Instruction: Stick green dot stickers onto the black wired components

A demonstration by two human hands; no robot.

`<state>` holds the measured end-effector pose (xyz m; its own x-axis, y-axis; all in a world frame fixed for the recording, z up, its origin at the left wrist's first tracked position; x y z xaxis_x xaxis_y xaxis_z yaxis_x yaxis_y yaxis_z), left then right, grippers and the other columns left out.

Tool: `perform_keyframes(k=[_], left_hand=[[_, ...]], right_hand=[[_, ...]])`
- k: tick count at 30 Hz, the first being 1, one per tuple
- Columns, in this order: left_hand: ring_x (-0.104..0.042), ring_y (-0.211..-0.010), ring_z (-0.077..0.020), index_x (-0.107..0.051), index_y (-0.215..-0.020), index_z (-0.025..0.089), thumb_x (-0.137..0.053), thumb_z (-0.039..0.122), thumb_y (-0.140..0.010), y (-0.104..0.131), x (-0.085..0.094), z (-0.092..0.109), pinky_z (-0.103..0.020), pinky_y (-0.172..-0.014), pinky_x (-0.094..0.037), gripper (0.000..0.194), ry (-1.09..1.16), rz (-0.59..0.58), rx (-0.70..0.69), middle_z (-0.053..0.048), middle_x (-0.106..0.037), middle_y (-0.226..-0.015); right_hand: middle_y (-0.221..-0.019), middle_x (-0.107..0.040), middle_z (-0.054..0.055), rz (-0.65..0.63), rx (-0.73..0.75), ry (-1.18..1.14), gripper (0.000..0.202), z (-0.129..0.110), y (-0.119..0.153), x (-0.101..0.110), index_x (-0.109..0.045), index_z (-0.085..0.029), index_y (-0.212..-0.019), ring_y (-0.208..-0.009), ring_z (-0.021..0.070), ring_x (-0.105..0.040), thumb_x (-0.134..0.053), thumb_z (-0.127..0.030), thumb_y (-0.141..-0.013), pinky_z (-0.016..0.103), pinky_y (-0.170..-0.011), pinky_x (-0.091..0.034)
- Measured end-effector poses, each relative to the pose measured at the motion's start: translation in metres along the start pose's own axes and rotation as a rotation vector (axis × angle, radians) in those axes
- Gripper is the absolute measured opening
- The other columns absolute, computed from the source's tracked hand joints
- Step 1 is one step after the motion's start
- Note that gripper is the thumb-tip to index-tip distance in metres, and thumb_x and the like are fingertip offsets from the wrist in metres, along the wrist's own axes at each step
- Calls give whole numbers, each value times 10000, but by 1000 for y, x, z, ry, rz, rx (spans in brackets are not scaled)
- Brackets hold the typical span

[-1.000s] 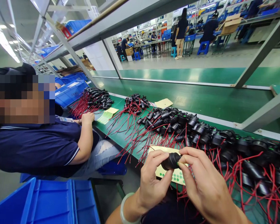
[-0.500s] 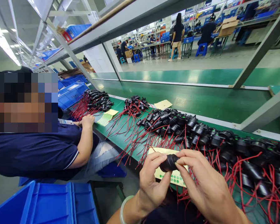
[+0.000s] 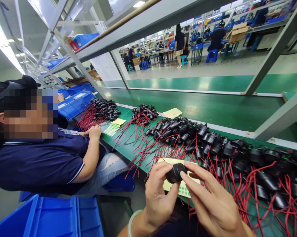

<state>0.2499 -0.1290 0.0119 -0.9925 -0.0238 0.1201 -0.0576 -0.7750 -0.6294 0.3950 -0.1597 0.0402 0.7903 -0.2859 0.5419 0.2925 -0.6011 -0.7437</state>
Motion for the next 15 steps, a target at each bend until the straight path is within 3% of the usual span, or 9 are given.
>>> perform_keyframes(k=[8, 15], left_hand=[[-599, -1043, -141, -595, -1155, 240, -639, 30, -802, -5, 0, 4, -204, -866, -540, 413, 132, 22, 85, -47, -565, -1086], [-594, -1028, -160, -570, -1189, 224, -624, 33, -809, 0, 0, 4, -244, -852, -547, 429, 46, -6, 24, -67, -555, -1077]], right_hand=[[-1383, -451, 158, 17, -23, -87, 453, 14, 12, -4, -531, -121, -1292, -1271, 192, -481, -471, 37, -872, 276, -1031, -456], [-1310, -495, 118, 74, -88, -155, 343, 6, 3, 5, -585, -150, -1183, -1215, 149, -513, -503, -8, -882, 227, -1021, -445]])
Point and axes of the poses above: each hand's wrist, its own y-axis away from the middle knuckle, its own x-axis out of the back of the hand, z = x × y, the point moved 4 cm from there along -y, towards the middle knuckle
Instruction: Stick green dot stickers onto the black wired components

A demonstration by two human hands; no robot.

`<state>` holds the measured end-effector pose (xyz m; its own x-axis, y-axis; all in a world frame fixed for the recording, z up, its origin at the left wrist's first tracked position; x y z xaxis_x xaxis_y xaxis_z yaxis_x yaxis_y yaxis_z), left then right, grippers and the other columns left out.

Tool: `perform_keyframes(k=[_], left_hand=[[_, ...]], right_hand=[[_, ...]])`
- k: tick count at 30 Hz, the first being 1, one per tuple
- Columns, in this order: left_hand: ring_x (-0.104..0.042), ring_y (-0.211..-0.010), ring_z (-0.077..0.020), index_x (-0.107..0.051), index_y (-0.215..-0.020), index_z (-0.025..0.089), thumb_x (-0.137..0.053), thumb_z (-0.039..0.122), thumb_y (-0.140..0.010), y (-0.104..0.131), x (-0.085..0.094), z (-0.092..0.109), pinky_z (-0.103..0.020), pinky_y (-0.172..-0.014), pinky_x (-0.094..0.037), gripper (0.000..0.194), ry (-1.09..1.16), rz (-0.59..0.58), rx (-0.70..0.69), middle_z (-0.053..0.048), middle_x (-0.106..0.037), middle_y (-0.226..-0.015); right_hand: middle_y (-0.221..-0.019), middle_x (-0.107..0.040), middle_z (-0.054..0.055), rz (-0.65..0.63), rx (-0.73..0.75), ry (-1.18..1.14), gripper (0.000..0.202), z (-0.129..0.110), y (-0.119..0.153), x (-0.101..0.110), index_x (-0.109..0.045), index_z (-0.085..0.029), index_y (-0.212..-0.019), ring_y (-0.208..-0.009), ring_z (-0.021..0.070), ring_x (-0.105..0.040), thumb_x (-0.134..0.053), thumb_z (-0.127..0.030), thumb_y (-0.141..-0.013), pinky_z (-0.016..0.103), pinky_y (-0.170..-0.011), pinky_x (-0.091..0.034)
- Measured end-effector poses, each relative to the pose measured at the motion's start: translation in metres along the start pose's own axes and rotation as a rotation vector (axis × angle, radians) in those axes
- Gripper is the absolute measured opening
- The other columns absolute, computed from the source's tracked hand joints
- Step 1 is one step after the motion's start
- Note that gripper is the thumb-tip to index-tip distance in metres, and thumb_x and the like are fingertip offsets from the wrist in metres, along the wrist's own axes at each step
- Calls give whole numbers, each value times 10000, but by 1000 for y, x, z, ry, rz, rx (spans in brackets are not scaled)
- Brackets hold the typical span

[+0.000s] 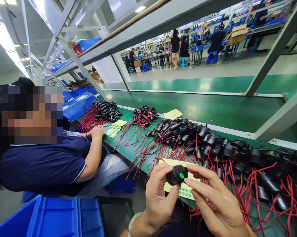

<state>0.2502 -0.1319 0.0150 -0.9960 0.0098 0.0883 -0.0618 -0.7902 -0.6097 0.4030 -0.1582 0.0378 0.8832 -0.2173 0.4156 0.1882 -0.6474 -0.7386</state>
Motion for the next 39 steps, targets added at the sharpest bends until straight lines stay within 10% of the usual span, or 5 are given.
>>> perform_keyframes(k=[13, 25, 39], left_hand=[[-626, -1029, -213, -528, -1301, 178, -632, -48, -758, 5, 3, 7, -344, -834, -586, 597, -438, 76, -370, -105, -606, -1130], [-614, -1011, -207, -586, -1195, 209, -625, 38, -797, 4, 12, -11, -305, -807, -573, 435, -142, 29, -54, -99, -586, -1073], [-614, -1007, -222, -537, -1250, 197, -610, 9, -793, 3, 11, -12, -373, -829, -565, 500, -275, -44, -190, -111, -585, -1087]], right_hand=[[-1331, -564, 73, 60, -211, -71, 310, -4, 8, -15, -579, -219, -1229, -1229, 174, -549, -521, -159, -931, 252, -1004, -488], [-1305, -588, 94, -23, -109, 0, 336, 2, 7, -14, -566, -189, -1239, -1220, 167, -555, -534, -136, -908, 256, -1013, -476], [-1264, -606, 120, -72, -93, 19, 278, 5, -3, -10, -605, -175, -1176, -1191, 206, -574, -545, -149, -906, 299, -977, -513]])
Point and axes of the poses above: each hand's wrist, its own y-axis away from the middle knuckle, its own x-axis out of the back of the hand, z = x × y, the point moved 4 cm from there along -y, towards the middle knuckle
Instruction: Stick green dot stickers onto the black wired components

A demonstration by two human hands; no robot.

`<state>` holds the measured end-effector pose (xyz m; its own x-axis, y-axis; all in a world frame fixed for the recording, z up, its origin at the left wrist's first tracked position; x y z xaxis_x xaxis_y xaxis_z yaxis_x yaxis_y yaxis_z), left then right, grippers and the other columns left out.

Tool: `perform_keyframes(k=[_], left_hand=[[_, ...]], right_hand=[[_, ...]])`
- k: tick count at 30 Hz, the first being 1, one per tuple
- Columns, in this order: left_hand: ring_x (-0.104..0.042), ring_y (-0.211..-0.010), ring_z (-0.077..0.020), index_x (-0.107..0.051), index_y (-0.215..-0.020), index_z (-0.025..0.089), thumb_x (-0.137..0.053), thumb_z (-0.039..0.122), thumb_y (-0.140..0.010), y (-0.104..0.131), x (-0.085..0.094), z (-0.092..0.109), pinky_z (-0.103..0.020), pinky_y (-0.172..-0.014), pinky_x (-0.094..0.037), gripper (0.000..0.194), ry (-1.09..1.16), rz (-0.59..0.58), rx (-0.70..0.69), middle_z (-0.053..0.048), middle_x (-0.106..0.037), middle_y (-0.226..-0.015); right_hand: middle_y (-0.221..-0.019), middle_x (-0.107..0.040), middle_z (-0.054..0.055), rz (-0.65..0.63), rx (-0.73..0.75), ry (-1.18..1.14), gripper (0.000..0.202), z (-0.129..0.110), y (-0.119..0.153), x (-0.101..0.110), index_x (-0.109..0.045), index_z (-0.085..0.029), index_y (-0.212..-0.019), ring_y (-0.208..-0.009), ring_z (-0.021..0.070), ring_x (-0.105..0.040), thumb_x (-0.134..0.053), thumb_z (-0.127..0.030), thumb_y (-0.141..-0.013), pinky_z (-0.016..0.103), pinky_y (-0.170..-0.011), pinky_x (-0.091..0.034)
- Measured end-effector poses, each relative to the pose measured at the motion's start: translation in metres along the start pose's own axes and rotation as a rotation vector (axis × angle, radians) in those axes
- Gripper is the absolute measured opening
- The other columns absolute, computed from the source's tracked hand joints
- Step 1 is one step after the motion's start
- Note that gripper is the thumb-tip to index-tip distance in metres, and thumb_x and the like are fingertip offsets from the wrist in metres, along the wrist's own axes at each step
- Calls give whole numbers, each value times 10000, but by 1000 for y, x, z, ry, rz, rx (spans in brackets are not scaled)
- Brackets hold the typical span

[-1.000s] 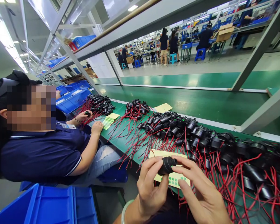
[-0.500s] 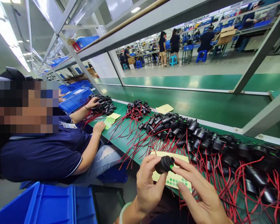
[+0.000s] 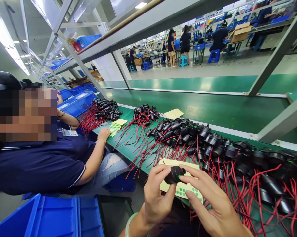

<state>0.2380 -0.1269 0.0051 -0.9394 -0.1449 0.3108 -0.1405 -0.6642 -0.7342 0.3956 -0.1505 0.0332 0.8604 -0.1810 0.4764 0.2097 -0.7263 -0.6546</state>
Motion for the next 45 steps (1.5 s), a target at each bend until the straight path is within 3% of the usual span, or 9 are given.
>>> perform_keyframes(k=[5, 10, 15, 23, 29, 38, 45], left_hand=[[-619, -994, -205, -489, -1292, 216, -537, -34, -812, -4, -3, 8, -356, -772, -582, 544, 21, -79, -153, -111, -522, -1113], [-627, -1014, -202, -365, -1298, 305, -549, -64, -811, -4, -2, 11, -364, -746, -592, 639, 121, -72, -129, -105, -530, -1173], [-637, -1011, -188, -426, -1197, 303, -505, -98, -805, -5, -2, 16, -342, -756, -606, 566, 74, -100, -126, -89, -527, -1156], [-628, -1018, -200, -442, -1260, 277, -519, -133, -761, -4, -1, 18, -358, -768, -598, 650, 82, -101, -151, -105, -521, -1182], [-613, -1013, -185, -442, -1289, 266, -513, -162, -734, -6, -1, 21, -333, -775, -589, 705, 87, -117, -144, -104, -515, -1175], [-622, -912, -172, -521, -1176, 189, -546, -79, -759, -6, 0, 21, -281, -700, -583, 497, -60, -145, -175, -113, -537, -1080], [-585, -858, -169, -519, -1175, 178, -550, -36, -778, -13, -2, 22, -255, -651, -565, 452, -46, -168, -143, -103, -552, -989]], right_hand=[[-1320, -567, 125, -72, 65, -33, 295, -8, 1, -6, -619, -172, -1137, -1206, 208, -561, -504, -71, -884, 305, -966, -522], [-1316, -554, 192, -32, 150, 38, 340, -12, 4, -6, -598, -115, -1180, -1223, 234, -545, -500, -40, -863, 343, -940, -537], [-1287, -587, 166, -13, 128, 15, 342, -10, 3, -2, -620, -145, -1165, -1170, 219, -589, -507, -45, -858, 313, -908, -552], [-1294, -591, 136, -7, 81, 20, 338, -6, 14, 4, -613, -167, -1162, -1175, 203, -589, -518, -38, -864, 287, -943, -534], [-1299, -576, 173, 25, 164, 65, 383, -10, 15, 3, -600, -143, -1186, -1210, 234, -560, -518, -7, -838, 338, -916, -553], [-1235, -614, 165, 45, 150, 100, 307, -14, 9, -3, -607, -110, -1166, -1161, 203, -591, -515, -79, -875, 288, -944, -532], [-1270, -589, 159, 48, 111, 102, 290, -9, 15, -4, -574, -112, -1187, -1203, 188, -559, -512, -129, -904, 281, -996, -492]])
Point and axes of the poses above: each hand's wrist, its own y-axis away from the middle knuckle, its own x-axis out of the back of the hand, z = x × y, the point moved 4 cm from there along -y, towards the middle knuckle
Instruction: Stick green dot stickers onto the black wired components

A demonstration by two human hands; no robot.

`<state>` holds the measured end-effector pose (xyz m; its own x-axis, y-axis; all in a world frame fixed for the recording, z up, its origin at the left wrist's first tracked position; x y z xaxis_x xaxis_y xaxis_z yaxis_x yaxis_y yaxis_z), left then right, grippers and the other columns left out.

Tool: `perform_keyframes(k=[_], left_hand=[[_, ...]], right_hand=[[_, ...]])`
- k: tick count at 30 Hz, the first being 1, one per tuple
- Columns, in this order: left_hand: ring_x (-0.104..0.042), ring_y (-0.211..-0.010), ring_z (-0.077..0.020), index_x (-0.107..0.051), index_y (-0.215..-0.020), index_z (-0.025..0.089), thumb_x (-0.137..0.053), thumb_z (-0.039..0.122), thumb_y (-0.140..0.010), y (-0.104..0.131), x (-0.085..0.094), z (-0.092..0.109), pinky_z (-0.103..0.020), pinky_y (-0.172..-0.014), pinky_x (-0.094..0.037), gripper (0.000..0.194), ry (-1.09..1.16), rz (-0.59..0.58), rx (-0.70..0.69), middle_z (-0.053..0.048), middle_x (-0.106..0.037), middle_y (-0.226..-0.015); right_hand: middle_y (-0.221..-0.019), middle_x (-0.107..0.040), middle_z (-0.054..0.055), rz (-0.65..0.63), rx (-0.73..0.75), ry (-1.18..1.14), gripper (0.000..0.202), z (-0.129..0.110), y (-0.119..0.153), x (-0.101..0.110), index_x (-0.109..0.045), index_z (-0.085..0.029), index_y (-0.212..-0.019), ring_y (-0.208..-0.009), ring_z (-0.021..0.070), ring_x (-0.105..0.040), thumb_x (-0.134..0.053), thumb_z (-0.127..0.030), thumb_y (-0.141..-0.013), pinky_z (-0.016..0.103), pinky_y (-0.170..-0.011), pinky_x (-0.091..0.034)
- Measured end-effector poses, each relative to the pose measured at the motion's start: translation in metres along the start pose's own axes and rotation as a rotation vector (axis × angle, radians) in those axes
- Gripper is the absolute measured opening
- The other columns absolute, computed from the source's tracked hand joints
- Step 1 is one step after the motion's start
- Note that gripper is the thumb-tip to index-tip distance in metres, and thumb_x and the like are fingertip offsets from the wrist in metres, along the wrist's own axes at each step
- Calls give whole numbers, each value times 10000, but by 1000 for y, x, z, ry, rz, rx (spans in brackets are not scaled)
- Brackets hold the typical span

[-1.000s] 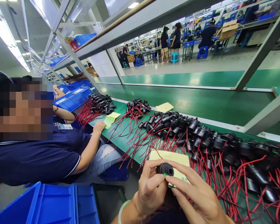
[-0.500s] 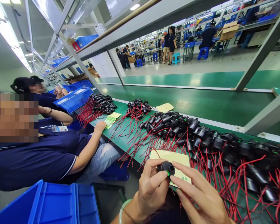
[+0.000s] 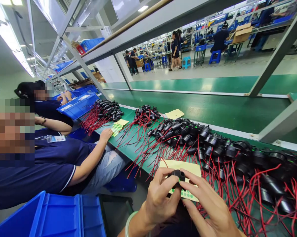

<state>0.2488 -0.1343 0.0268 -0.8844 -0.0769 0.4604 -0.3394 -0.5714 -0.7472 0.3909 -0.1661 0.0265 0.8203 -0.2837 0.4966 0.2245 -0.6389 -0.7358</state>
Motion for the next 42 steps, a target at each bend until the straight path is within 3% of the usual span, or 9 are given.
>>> perform_keyframes(k=[8, 15, 19, 28, 34, 38, 42], left_hand=[[-558, -881, -173, -524, -1119, 180, -536, -36, -767, 1, 0, -5, -273, -699, -545, 413, 15, -57, 46, -96, -557, -999], [-561, -900, -182, -411, -1249, 234, -538, -13, -787, 13, -2, -14, -333, -744, -524, 539, 190, -28, 148, -86, -545, -1037], [-550, -924, -177, -442, -1239, 236, -536, -35, -781, 10, 0, -11, -319, -761, -524, 540, 167, -52, 106, -82, -561, -1048], [-553, -897, -161, -486, -1154, 180, -551, -22, -783, 4, 2, -5, -261, -715, -532, 428, 59, -45, 56, -89, -567, -1013], [-585, -878, -163, -518, -1132, 180, -553, -38, -770, 2, 1, -1, -258, -697, -552, 424, -35, 4, 16, -88, -557, -991], [-584, -890, -172, -519, -1140, 186, -542, -36, -768, 4, -1, -3, -265, -691, -556, 433, -54, 18, 7, -90, -559, -1001], [-581, -911, -180, -480, -1189, 196, -539, -31, -765, 11, -1, -13, -320, -751, -551, 485, 58, 22, 107, -87, -567, -1015]], right_hand=[[-1304, -566, 165, -28, -6, 5, 285, -1, 2, -4, -562, -101, -1192, -1254, 177, -516, -500, -129, -915, 269, -1039, -448], [-1312, -568, 153, -46, -34, -47, 296, 2, 4, -5, -540, -114, -1209, -1236, 172, -534, -496, -124, -917, 260, -1023, -462], [-1310, -565, 145, -45, -48, -63, 314, 2, 6, -3, -524, -127, -1234, -1230, 167, -536, -502, -128, -921, 261, -1025, -460], [-1341, -508, 192, -59, 68, 27, 349, -1, 0, -8, -530, -78, -1248, -1294, 208, -462, -481, -71, -902, 321, -1038, -454], [-1312, -563, 137, -16, -75, -81, 268, 1, 1, -10, -553, -138, -1197, -1250, 161, -516, -491, -167, -938, 247, -1029, -450], [-1374, -537, 120, -7, -133, -139, 316, 2, 6, -11, -536, -166, -1256, -1269, 182, -512, -507, -229, -947, 265, -1035, -447], [-1379, -546, 66, -63, -291, -230, 355, 13, 17, -11, -509, -243, -1307, -1246, 180, -534, -514, -255, -953, 273, -1030, -452]])
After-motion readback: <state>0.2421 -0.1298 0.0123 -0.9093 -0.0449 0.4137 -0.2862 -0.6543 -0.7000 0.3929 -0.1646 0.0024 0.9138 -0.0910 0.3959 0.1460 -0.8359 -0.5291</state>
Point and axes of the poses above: each hand's wrist, its own y-axis away from the middle knuckle, its own x-axis out of the back of the hand, z = x × y, the point moved 4 cm from there along -y, towards the middle knuckle
